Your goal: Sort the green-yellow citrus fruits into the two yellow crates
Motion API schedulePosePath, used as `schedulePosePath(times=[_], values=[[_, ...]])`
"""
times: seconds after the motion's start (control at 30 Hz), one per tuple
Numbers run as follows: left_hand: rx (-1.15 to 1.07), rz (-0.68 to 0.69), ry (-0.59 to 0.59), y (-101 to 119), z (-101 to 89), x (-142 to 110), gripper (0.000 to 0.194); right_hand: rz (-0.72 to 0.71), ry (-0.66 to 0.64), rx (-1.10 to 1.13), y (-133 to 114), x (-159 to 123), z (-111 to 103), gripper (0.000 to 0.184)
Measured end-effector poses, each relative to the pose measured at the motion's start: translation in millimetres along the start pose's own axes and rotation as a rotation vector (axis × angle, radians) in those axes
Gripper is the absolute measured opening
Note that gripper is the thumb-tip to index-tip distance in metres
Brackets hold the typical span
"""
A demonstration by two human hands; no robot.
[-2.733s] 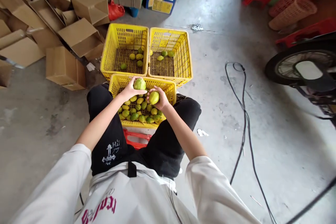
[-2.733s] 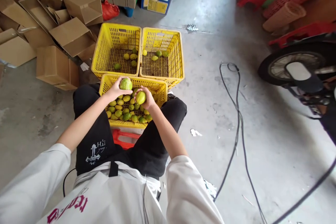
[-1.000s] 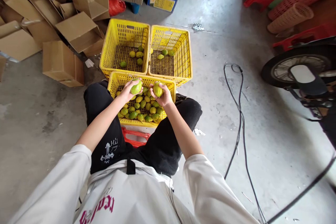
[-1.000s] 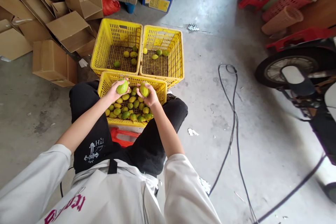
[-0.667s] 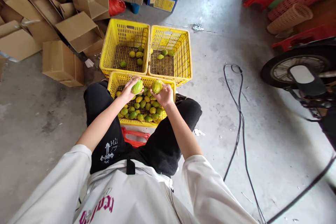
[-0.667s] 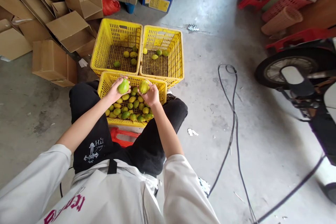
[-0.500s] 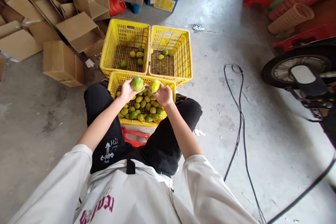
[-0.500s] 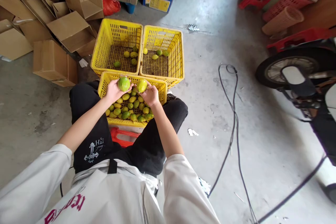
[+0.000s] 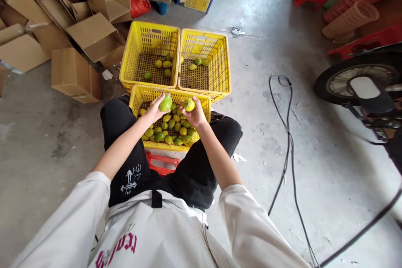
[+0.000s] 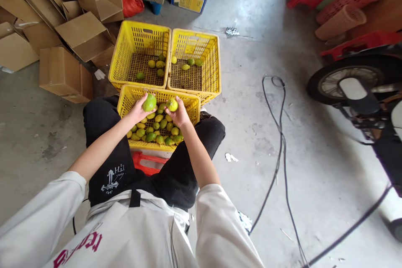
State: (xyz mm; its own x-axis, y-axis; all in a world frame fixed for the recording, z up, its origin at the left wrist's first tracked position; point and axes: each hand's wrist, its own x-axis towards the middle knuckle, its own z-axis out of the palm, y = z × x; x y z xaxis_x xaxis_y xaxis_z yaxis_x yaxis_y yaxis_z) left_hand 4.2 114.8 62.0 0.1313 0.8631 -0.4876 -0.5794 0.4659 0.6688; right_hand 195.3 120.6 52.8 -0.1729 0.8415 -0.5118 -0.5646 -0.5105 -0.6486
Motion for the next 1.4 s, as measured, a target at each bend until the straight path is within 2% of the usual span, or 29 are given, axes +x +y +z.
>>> schedulePosePath(times=[0.13,0.27,0.37,0.53,0.7,0.83,1.07,1.23,1.4], values=[[-0.105,-0.077,0.032,3,0.3,1,0.025,0.061,0.046,-0.005,-1,4,-7,0.040],[-0.195,-0.153,0.045,9,1.3,-3,0.037,0.041,0.070,0.025,-2,5,-9,0.038],[-0.225,-0.133,0.048,10,2.1,-4,0.035,0.013,0.098,0.089,0,5,-5,0.031],[-0.172,-0.052,0.058,7,2.7,1,0.021,-0.064,0.083,0.145,3,5,1,0.014],[-0.093,0.021,0.076,6,2.7,0,0.032,-0.020,0.068,0.082,1,1,0,0.019],[-0.042,0.038,0.042,8,3.5,-3,0.034,0.027,0.059,0.083,1,0,0,0.019],[-0.069,-0.053,0.043,9,2.5,-3,0.027,0.049,0.121,0.096,2,0,1,0.016],[-0.155,-0.140,0.119,9,3.7,-5,0.030,0.037,0.022,0.162,3,-1,1,0.023],[-0.220,-0.103,0.139,14,4.4,-7,0.034,0.014,-0.052,0.198,4,-2,5,0.023]])
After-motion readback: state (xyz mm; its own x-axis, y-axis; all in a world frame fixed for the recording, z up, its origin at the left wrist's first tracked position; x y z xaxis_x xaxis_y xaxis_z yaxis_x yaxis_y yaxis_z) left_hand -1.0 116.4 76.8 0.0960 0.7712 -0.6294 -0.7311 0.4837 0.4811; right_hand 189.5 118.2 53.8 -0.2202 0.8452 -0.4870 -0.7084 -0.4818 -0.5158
